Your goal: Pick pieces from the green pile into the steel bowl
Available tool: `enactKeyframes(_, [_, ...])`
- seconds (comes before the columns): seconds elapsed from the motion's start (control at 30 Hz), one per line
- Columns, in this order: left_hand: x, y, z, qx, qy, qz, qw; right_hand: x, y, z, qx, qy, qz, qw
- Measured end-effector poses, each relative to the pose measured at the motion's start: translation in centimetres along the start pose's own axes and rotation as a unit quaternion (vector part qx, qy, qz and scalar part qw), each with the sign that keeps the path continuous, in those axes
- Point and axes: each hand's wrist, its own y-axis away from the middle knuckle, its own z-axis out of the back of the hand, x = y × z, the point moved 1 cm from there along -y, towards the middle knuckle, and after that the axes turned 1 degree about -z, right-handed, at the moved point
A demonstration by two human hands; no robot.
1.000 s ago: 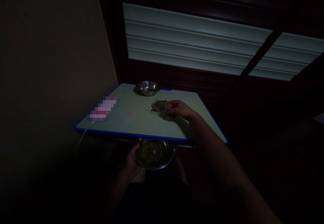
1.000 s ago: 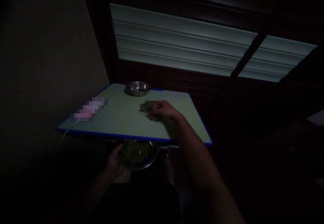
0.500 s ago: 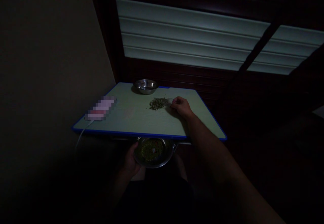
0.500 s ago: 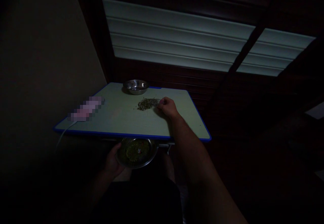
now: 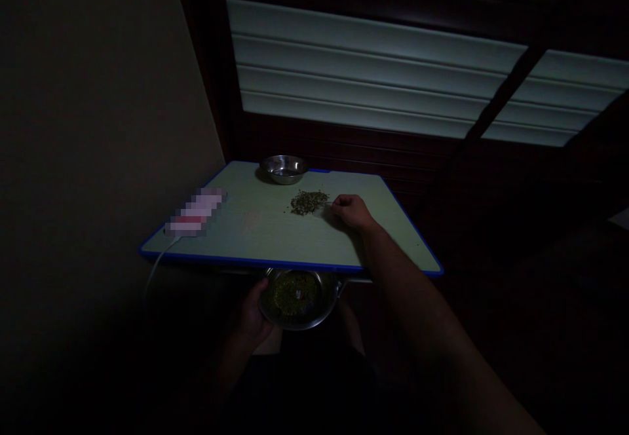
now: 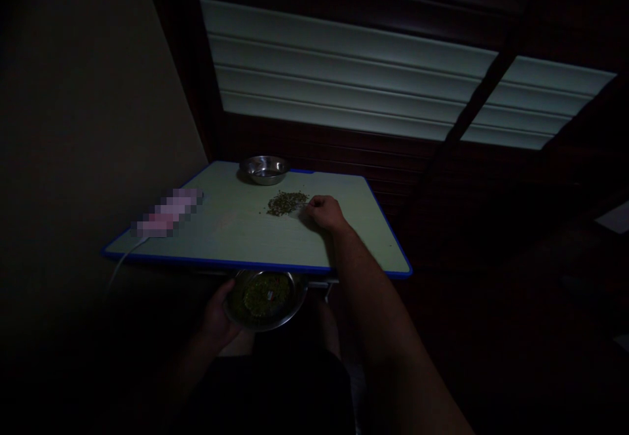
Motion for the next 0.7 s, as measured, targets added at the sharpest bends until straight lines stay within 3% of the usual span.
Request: enactKeyframes(0.7, [0.3, -0.5, 0.4, 0.008, -0.002, 0.008, 1.000, 2.0, 0.7, -0.8, 0.057, 0.067, -0.007, 0.996])
